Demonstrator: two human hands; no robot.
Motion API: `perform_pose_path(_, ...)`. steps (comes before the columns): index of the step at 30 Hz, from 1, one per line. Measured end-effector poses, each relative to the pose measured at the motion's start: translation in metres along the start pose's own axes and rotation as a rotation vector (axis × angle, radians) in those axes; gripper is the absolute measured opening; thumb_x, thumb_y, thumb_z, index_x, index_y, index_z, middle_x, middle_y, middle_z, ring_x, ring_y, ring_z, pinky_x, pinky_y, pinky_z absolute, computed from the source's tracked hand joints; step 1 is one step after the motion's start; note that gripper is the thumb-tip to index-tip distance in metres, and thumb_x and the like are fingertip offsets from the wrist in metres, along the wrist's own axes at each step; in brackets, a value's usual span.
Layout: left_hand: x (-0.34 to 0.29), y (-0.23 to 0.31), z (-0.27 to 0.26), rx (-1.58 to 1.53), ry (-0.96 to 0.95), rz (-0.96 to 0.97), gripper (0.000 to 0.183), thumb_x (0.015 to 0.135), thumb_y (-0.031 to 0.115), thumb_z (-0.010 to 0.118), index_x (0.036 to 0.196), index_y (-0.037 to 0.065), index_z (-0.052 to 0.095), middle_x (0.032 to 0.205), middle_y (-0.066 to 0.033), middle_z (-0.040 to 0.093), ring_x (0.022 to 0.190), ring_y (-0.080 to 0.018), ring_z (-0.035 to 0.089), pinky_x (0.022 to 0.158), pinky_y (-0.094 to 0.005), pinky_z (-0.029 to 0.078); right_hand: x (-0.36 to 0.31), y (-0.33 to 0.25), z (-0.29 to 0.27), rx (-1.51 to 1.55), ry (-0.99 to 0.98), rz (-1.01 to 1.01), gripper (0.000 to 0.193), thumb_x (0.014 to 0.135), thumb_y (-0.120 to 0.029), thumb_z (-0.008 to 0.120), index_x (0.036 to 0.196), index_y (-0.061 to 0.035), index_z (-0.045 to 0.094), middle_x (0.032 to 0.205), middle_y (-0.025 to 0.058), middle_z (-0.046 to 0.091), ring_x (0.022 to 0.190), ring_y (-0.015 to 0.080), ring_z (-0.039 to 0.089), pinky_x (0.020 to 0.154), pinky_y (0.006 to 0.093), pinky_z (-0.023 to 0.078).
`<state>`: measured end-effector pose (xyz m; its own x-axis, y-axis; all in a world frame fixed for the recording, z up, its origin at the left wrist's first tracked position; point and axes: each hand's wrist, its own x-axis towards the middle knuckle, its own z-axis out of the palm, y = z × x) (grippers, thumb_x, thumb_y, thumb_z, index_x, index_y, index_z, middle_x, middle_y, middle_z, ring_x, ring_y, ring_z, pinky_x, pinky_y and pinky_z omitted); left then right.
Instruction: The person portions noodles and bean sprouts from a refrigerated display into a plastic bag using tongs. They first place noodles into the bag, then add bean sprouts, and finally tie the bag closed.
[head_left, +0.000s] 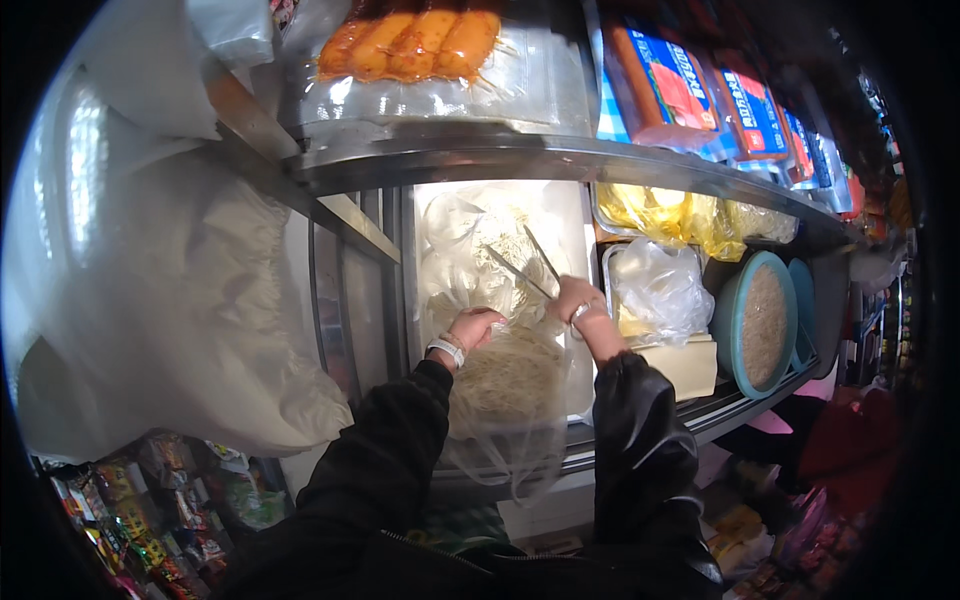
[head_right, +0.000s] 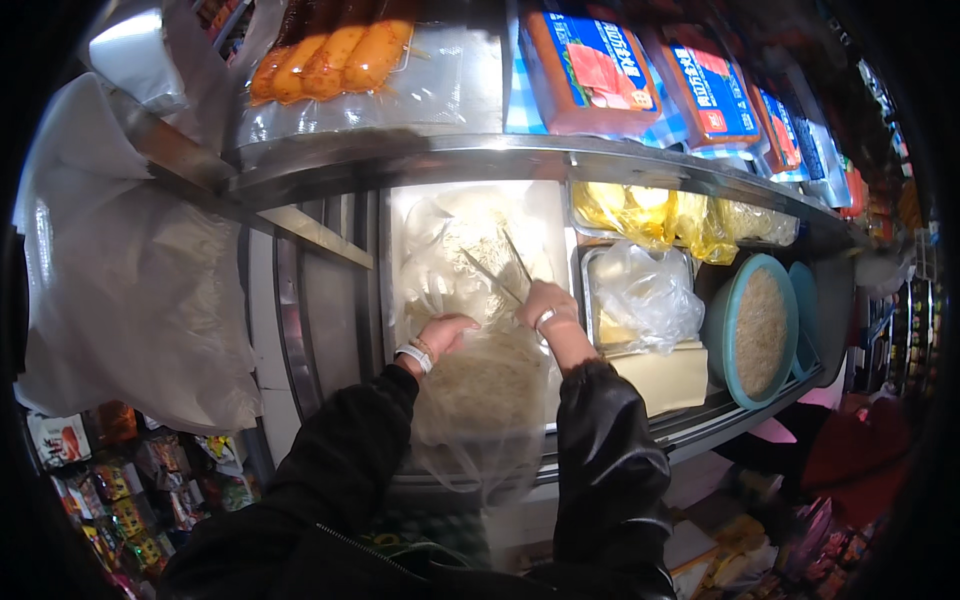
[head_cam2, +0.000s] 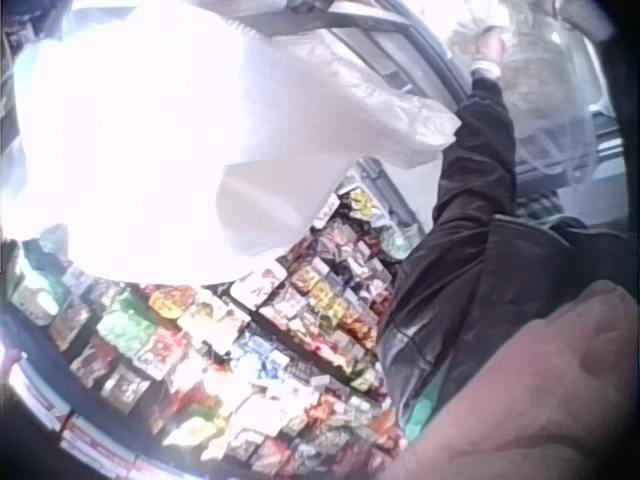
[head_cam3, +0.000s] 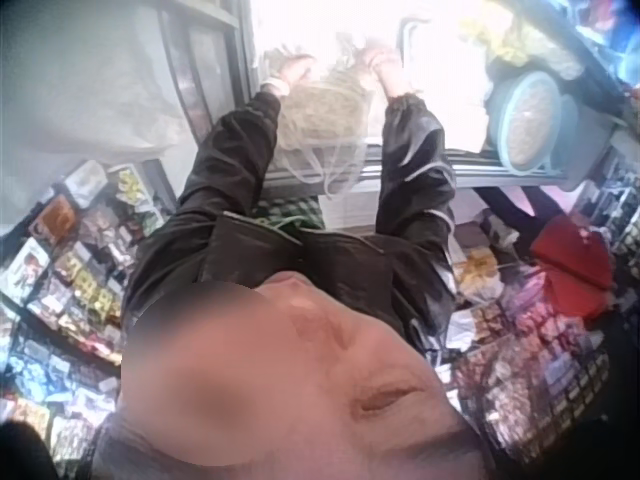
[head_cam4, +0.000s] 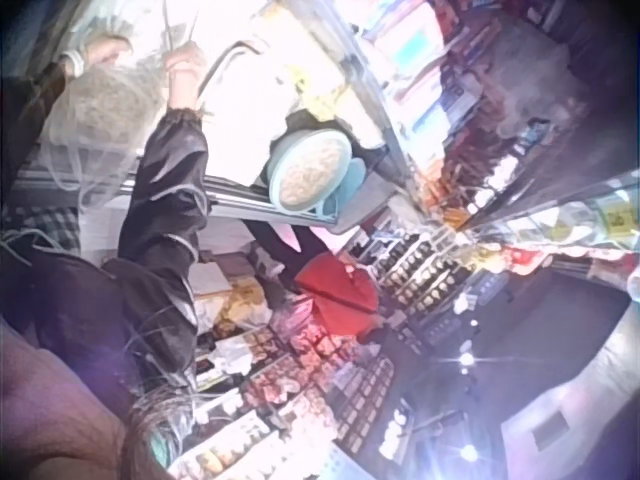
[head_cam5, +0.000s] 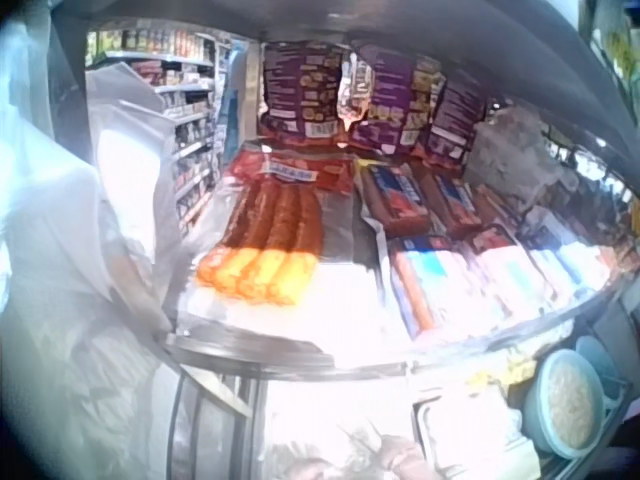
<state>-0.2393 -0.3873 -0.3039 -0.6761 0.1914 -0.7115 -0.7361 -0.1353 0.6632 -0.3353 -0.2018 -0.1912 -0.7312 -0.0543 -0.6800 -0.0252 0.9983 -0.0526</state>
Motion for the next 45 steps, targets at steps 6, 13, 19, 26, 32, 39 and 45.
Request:
perform_pose_path(6, -0.003, -0.004, -0.004, 0.039, -0.056, 0.0, 0.02, 0.08, 0.025, 0.069, 0.081, 0.006, 0.069, 0.051, -0.0024, 0.05, 0.043, -0.0119, 0.045, 0.04, -0.0281, 0.031, 0.058, -0.044, -0.008, -0.244, -0.066, -0.079, 0.036, 0.075, -0.026, 0.063, 0.104, -0.0081, 0.071, 0.109, 0.0149, 0.068, 0.104, 0.0241, 0.065, 0.083, 0.0303, 0.053)
perform_pose_path(13, 0.001, 0.002, -0.005, -0.09, 0.082, -0.033, 0.022, 0.08, 0.025, 0.069, 0.089, 0.005, 0.069, 0.05, -0.0007, 0.044, 0.042, -0.0126, 0.043, 0.045, -0.028, 0.039, 0.033, 0.018, 0.01, 0.279, -0.023, -0.138, 0.023, 0.083, -0.009, 0.061, 0.102, 0.0048, 0.065, 0.077, 0.0106, 0.066, 0.054, 0.0191, 0.063, 0.048, 0.0298, 0.051)
perform_pose_path(19, -0.003, 0.004, -0.004, -0.117, 0.036, -0.048, 0.024, 0.084, 0.026, 0.066, 0.096, 0.005, 0.069, 0.05, 0.0001, 0.041, 0.041, -0.0126, 0.04, 0.059, -0.0321, 0.048, -0.005, 0.059, 0.015, 0.998, -0.176, -0.044, 0.028, 0.087, -0.008, 0.057, 0.113, 0.0032, 0.061, 0.06, 0.0073, 0.06, 0.037, 0.0132, 0.051, 0.035, 0.0268, 0.042)
perform_pose_path(26, -0.005, 0.008, -0.005, -0.228, 0.075, -0.1, 0.027, 0.087, 0.029, 0.065, 0.104, 0.009, 0.065, 0.049, 0.0018, 0.036, 0.041, -0.0116, 0.035, 0.072, -0.0345, 0.051, -0.009, 0.053, 0.044, 0.968, -0.032, -0.101, 0.022, 0.084, -0.009, 0.058, 0.103, 0.0006, 0.065, 0.064, 0.01, 0.063, 0.041, 0.0151, 0.055, 0.041, 0.0289, 0.046)
perform_pose_path(32, -0.005, 0.008, -0.008, -0.243, 0.087, -0.084, 0.03, 0.087, 0.031, 0.066, 0.108, 0.01, 0.063, 0.049, 0.0031, 0.033, 0.041, -0.0109, 0.032, 0.074, -0.0353, 0.052, -0.024, 0.028, 0.03, 0.101, 0.15, -0.066, 0.037, 0.082, -0.03, 0.059, 0.109, -0.005, 0.063, 0.098, 0.0222, 0.067, 0.094, 0.0366, 0.064, 0.083, 0.0449, 0.05)
perform_pose_path(39, 0.003, -0.005, -0.004, -0.193, 0.086, -0.101, 0.026, 0.086, 0.028, 0.065, 0.105, 0.01, 0.065, 0.051, 0.0028, 0.034, 0.043, -0.0102, 0.034, 0.068, -0.0339, 0.052, 0.016, -0.033, 0.006, -0.09, 0.249, -0.159, 0.022, 0.083, -0.016, 0.053, 0.097, -0.0064, 0.066, 0.096, 0.0183, 0.069, 0.093, 0.0322, 0.067, 0.08, 0.0412, 0.053)
perform_pose_path(45, -0.003, -0.002, -0.005, -0.278, 0.148, -0.066, 0.026, 0.086, 0.027, 0.067, 0.102, 0.008, 0.068, 0.053, 0.0026, 0.042, 0.046, -0.0098, 0.043, 0.062, -0.0338, 0.053, 0.031, -0.031, 0.014, 0.059, 0.324, -0.197, 0.022, 0.083, -0.015, 0.052, 0.094, -0.0066, 0.069, 0.095, 0.0189, 0.068, 0.092, 0.0347, 0.065, 0.081, 0.0428, 0.052)
